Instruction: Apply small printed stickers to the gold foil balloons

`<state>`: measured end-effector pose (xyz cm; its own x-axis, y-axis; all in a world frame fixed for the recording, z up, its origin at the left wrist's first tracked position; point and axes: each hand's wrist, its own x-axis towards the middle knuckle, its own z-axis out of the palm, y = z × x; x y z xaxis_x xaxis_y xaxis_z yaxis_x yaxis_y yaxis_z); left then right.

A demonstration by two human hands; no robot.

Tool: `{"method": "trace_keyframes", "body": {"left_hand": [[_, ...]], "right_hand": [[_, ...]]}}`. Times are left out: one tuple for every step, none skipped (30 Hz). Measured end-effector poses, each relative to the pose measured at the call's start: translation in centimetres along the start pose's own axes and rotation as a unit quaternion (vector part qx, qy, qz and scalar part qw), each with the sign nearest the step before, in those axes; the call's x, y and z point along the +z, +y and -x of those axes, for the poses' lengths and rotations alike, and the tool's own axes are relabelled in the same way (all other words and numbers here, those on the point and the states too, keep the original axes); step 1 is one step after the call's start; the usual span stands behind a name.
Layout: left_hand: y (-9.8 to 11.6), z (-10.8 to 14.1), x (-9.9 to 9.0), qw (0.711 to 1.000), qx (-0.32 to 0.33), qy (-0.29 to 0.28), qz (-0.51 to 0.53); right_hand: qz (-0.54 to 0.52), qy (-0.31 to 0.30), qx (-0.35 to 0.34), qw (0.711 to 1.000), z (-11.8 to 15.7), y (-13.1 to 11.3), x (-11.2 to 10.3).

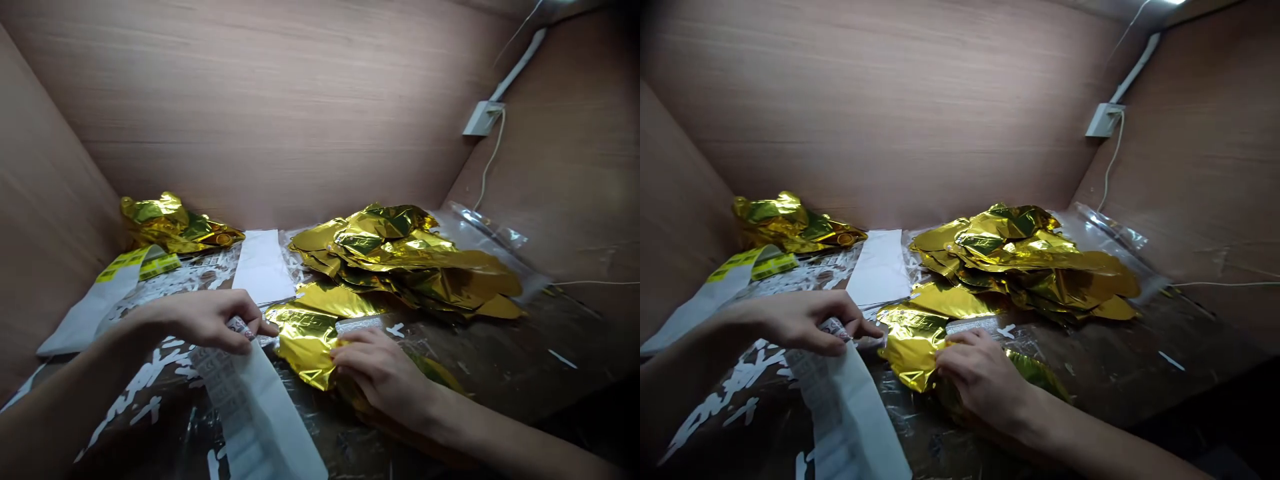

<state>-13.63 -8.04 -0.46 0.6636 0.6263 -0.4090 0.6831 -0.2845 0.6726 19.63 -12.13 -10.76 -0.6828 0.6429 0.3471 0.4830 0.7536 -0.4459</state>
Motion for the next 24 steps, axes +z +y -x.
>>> {"method": "trace_keyframes", "body": {"left_hand": [[-0.1,0.3,-0.2,0.999,0.000,0.003,0.034],[-0.2,0.5,-0.3,0.998,0.000,0.004,0.069],[-0.2,0.7,-0.3,0.995,0.004,0.005,0.098],[-0.3,0.7,-0.2,0.993,0.015,0.006,0.117],[-0.3,0.5,-0.1,0.991,0.027,0.006,0.128],[-0.3,0.3,0.1,0.990,0.039,0.002,0.134],[-0.2,-0.1,0.3,0.989,0.051,-0.004,0.136],[-0.1,-0.5,0.7,0.989,0.058,-0.010,0.136],[0.0,-1.0,1.0,0.989,0.058,-0.015,0.135],[0.1,-1.4,1.4,0.989,0.056,-0.020,0.133],[0.2,-1.8,1.8,0.990,0.052,-0.022,0.131],[0.3,-2.2,2.1,0.990,0.050,-0.024,0.131],[0.4,-2.5,2.4,0.990,0.051,-0.029,0.132],[0.4,-2.7,2.6,0.989,0.054,-0.035,0.131],[0.4,-2.9,2.8,0.989,0.056,-0.040,0.127],[0.3,-2.9,2.9,0.991,0.052,-0.041,0.117],[0.3,-3.0,3.0,0.993,0.043,-0.039,0.103],[0.3,-2.9,3.0,0.995,0.034,-0.033,0.090],[0.3,-2.9,3.0,0.996,0.029,-0.026,0.082],[0.3,-2.8,3.0,0.996,0.029,-0.021,0.082],[0.3,-2.7,2.9,0.995,0.034,-0.019,0.090],[0.3,-2.6,2.9,0.994,0.040,-0.020,0.099],[0.3,-2.5,2.8,0.993,0.043,-0.022,0.107],[0.3,-2.4,2.7,0.993,0.040,-0.026,0.110]], "right_hand": [[-0.012,0.016,0.017,1.000,-0.1,0.1,-0.4],[-0.029,0.026,0.038,0.998,-0.3,0.2,-0.8],[-0.049,0.031,0.061,0.996,-0.5,0.3,-1.2],[-0.070,0.029,0.083,0.994,-0.6,0.4,-1.5],[-0.089,0.023,0.103,0.990,-0.8,0.5,-1.8],[-0.104,0.017,0.119,0.987,-1.0,0.6,-2.1],[-0.115,0.010,0.128,0.985,-1.1,0.7,-2.2],[-0.119,0.001,0.129,0.984,-1.2,0.6,-2.3],[-0.116,-0.009,0.121,0.986,-1.3,0.5,-2.4],[-0.105,-0.020,0.107,0.989,-1.3,0.3,-2.4],[-0.089,-0.035,0.090,0.991,-1.3,0.0,-2.4],[-0.069,-0.051,0.076,0.993,-1.3,-0.5,-2.3],[-0.044,-0.069,0.067,0.994,-1.3,-1.1,-2.2],[-0.018,-0.085,0.063,0.994,-1.3,-1.8,-2.0],[0.010,-0.098,0.064,0.993,-1.3,-2.6,-1.7],[0.040,-0.108,0.067,0.991,-1.3,-3.4,-1.4],[0.069,-0.114,0.071,0.989,-1.3,-4.2,-0.9],[0.096,-0.117,0.074,0.986,-1.4,-4.8,-0.5],[0.118,-0.120,0.075,0.983,-1.5,-5.3,0.0],[0.139,-0.123,0.077,0.980,-1.6,-5.6,0.4],[0.157,-0.129,0.078,0.976,-1.8,-5.7,0.7],[0.172,-0.135,0.082,0.972,-2.0,-5.6,0.9],[0.185,-0.142,0.087,0.969,-2.2,-5.4,1.0],[0.193,-0.145,0.096,0.966,-2.4,-5.1,1.0]]}}
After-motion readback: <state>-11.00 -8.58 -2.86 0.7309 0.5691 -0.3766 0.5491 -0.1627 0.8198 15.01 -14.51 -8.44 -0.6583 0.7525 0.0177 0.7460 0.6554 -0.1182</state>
